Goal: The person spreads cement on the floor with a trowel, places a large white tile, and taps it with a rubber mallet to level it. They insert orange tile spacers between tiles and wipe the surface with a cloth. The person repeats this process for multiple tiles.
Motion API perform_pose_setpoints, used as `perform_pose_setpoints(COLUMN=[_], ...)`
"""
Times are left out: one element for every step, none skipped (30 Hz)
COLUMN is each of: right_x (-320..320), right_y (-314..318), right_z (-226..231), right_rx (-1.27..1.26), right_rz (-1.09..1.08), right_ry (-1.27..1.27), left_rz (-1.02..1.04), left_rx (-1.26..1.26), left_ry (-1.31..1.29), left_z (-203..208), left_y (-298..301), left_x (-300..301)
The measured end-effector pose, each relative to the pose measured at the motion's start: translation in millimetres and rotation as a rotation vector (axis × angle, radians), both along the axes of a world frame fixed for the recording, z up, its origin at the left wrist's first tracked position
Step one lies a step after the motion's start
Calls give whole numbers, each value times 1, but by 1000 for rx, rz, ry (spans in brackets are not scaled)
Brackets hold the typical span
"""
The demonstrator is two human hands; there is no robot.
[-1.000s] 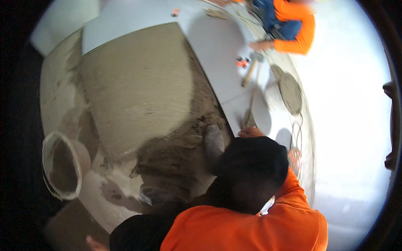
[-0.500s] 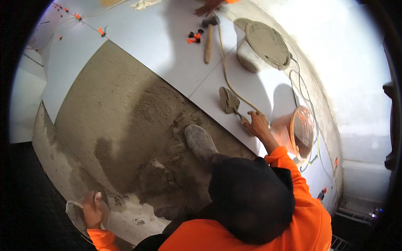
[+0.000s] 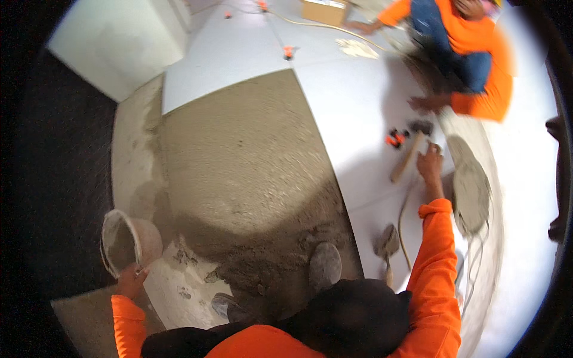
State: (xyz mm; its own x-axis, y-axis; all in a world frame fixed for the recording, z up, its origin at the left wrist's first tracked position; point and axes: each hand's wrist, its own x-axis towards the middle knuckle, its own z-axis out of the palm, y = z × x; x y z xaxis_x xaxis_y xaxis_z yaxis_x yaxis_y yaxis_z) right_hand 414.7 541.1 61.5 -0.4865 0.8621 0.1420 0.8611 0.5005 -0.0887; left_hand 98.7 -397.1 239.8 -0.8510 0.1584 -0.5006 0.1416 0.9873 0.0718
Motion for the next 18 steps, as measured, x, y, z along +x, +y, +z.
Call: perform_pose_setpoints(right_x=[-14, -22, -27, -32, -32, -35, -37, -36, -35, -34, -36, -34, -36, -36, -38, -38, -39, -40], right_y=[33, 63, 89, 111, 128, 144, 156, 166, 173, 179, 184, 186, 188, 188, 189, 188, 187, 186], right_z=[-4, -9, -15, -22, -27, -32, -36, -38, -42, -43, -45, -45, -45, -44, -42, -40, -36, -32], right_rx=[35, 56, 110, 55, 11, -51, -90, -148, -43, -48, -41, -11, 23, -59, -102, -118, -139, -142], right_rz=[-32, 37, 69, 134, 132, 172, 169, 133, 231, 224, 173, 208, 192, 150, 76, 95, 87, 94], right_ry=[-45, -129, -239, -282, -400, -431, -447, -479, -590, -626, -635, -633, -687, -673, -669, -645, -632, -642], left_rz=[78, 143, 196, 239, 307, 272, 274, 284, 290, 348, 371, 363, 391, 380, 365, 321, 283, 254], left_rx=[-79, -81, -138, -175, -261, -273, -327, -380, -426, -436, -412, -336, -286, -226, -156, -106, -53, -6], left_ry=[9, -19, -23, -10, -12, -4, -14, -27, -39, -64, -71, -31, -9, 56, 121, 134, 144, 142], left_z=[10, 24, 32, 43, 54, 64, 74, 86, 99, 113, 128, 141, 148, 155, 157, 157, 157, 159], left_y=[-9, -19, -26, -31, -35, -36, -36, -34, -30, -25, -17, -7, 7, 21, 36, 51, 66, 80], left_x=[13, 26, 44, 60, 76, 85, 91, 95, 96, 91, 84, 81, 83, 75, 66, 57, 53, 47])
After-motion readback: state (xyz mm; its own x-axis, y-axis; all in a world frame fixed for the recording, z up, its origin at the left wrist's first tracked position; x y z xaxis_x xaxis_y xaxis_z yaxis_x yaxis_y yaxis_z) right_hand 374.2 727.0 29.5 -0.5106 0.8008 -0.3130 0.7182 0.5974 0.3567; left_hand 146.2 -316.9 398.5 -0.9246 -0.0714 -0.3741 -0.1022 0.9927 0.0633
